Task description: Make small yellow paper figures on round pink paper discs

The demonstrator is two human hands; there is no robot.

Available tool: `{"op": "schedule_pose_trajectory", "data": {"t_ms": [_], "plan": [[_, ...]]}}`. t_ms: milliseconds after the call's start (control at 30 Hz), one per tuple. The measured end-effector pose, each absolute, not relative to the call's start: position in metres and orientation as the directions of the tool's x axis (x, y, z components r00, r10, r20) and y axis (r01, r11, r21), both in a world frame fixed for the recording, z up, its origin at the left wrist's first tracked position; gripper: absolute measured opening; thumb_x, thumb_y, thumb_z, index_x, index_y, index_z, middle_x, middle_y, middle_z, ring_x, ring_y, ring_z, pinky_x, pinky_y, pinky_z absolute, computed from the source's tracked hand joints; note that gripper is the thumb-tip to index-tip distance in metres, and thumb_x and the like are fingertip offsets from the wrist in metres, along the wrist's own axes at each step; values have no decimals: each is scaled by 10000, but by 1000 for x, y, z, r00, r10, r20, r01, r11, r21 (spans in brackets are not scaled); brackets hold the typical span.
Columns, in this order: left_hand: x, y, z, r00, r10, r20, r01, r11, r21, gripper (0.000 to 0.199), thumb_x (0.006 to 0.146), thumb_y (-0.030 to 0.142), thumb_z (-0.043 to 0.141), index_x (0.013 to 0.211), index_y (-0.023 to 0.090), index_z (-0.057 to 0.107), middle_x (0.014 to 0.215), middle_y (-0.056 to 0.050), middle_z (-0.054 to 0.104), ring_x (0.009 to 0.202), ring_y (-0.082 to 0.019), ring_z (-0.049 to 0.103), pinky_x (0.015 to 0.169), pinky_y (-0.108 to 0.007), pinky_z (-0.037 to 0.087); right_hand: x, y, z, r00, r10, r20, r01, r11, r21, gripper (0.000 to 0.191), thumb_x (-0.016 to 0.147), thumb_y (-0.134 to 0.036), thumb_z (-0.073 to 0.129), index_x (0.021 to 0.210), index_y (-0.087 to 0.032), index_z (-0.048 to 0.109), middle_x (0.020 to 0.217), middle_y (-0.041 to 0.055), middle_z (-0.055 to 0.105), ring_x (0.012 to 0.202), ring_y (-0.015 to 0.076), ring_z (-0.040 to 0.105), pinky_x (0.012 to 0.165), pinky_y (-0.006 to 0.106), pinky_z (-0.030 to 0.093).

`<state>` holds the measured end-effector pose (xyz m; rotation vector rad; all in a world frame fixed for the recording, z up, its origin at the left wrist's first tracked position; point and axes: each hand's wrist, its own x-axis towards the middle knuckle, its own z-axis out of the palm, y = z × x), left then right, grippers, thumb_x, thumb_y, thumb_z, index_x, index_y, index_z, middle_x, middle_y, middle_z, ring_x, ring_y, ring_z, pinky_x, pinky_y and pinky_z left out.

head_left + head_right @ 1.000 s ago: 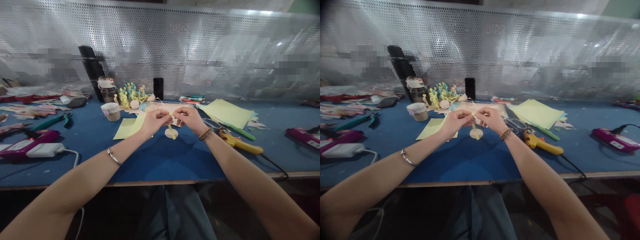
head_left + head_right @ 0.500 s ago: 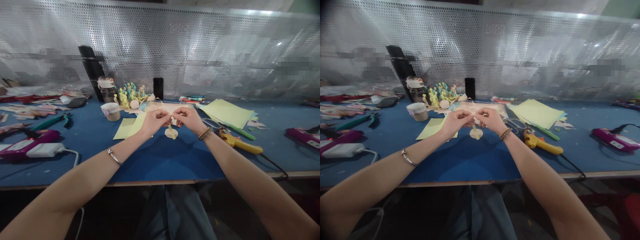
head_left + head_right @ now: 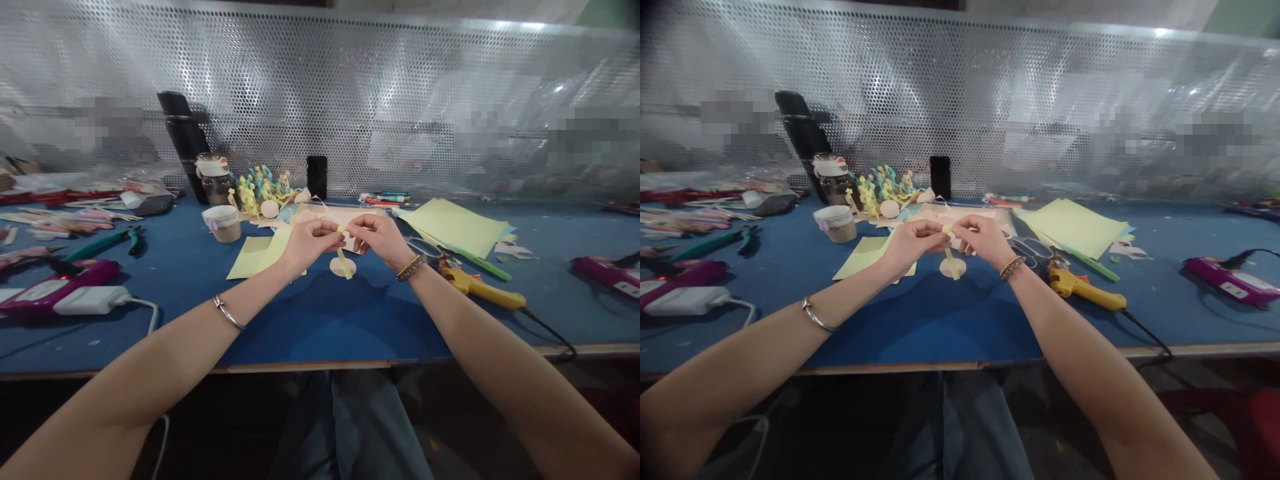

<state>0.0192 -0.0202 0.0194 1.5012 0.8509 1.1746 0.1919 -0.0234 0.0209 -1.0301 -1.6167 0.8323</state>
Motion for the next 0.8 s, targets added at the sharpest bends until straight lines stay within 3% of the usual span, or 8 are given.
{"op": "schedule_pose_trajectory", "data": {"t_ms": [300, 633, 800], "plan": [[17, -18, 18, 296, 926, 234, -53, -228, 972, 166, 739, 276, 709, 823, 150, 643, 826, -68, 723, 776, -157, 702, 786, -313, 571, 191, -25, 21, -162, 925, 344, 232, 375, -897, 259, 742, -415, 676, 761, -165, 610, 672, 12, 621, 515, 92, 583, 432, 214, 468], [18, -15, 16, 316, 927, 202, -147, -163, 976, 125, 772, 250, 666, 848, 151, 653, 824, -57, 720, 791, -154, 707, 802, -300, 564, 192, -24, 21, -152, 919, 364, 256, 392, -884, 239, 756, -394, 664, 746, -164, 601, 572, -4, 594, 486, 91, 567, 447, 223, 469], [17, -15, 16, 311, 930, 197, -122, -167, 978, 158, 757, 270, 703, 837, 141, 658, 827, -67, 725, 825, -164, 705, 819, -307, 559, 191, -25, 21, -148, 920, 363, 252, 390, -886, 256, 750, -405, 668, 741, -161, 591, 612, 2, 597, 498, 94, 575, 446, 231, 466]]}}
